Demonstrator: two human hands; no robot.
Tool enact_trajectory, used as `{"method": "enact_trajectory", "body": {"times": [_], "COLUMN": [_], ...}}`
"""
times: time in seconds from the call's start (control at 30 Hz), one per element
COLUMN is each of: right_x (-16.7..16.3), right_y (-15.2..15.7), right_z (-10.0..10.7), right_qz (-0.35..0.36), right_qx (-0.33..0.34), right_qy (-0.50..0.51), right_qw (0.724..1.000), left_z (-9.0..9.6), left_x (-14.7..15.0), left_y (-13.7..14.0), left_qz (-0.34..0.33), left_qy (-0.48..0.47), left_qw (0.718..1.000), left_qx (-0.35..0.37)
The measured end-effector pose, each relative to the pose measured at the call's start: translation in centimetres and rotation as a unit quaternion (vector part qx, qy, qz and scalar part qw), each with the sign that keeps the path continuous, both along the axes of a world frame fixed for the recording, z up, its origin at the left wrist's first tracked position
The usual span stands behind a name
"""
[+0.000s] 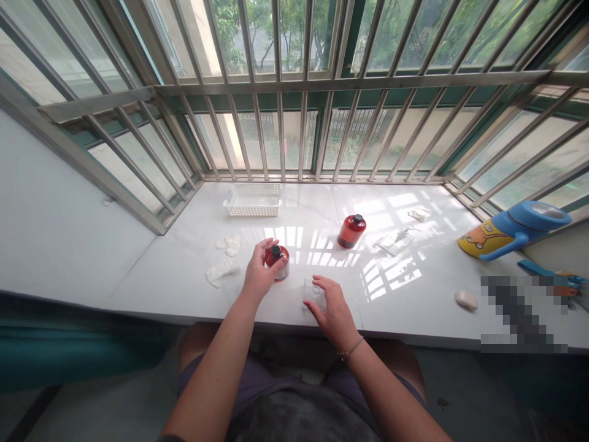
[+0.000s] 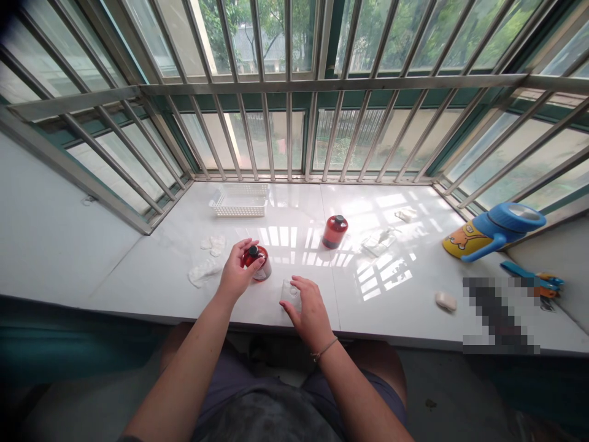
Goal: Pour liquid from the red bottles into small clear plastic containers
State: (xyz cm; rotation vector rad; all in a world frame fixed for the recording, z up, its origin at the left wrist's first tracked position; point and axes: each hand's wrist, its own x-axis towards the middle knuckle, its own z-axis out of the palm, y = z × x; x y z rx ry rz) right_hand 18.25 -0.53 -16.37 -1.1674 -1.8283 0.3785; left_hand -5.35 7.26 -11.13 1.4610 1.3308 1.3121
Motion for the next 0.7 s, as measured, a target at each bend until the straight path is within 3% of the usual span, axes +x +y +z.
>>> {"method": "enact_trajectory", "body": {"times": [0.13, 0.33, 0.53, 0.7], "right_x": [0.0, 0.0, 0.0, 0.0], "right_y": [0.0, 0.0, 0.0, 0.0], "right_z": [-0.2, -0.6, -0.6, -0.6], "right_qz": [-0.005, -0.007, -0.005, -0.006], "right_qx": [-0.001, -0.003, -0.005, -0.005], "right_qy": [0.004, 0.003, 0.005, 0.010], "right_qw": [1.000, 1.000, 1.000, 1.000], "left_z": [0.4, 1.7, 2.7, 2.0], "left_x": [-0.9, -1.7, -2.1, -2.2], "left_y": [0.3, 0.8, 0.6, 0.8], "left_qz": [-0.024, -0.007, -0.033, -0.024], "left_qy": [0.035, 0.061, 0.113, 0.074], "left_qw": [0.999, 0.995, 0.992, 0.997], "left_qx": [0.025, 0.076, 0.038, 0.009]}}
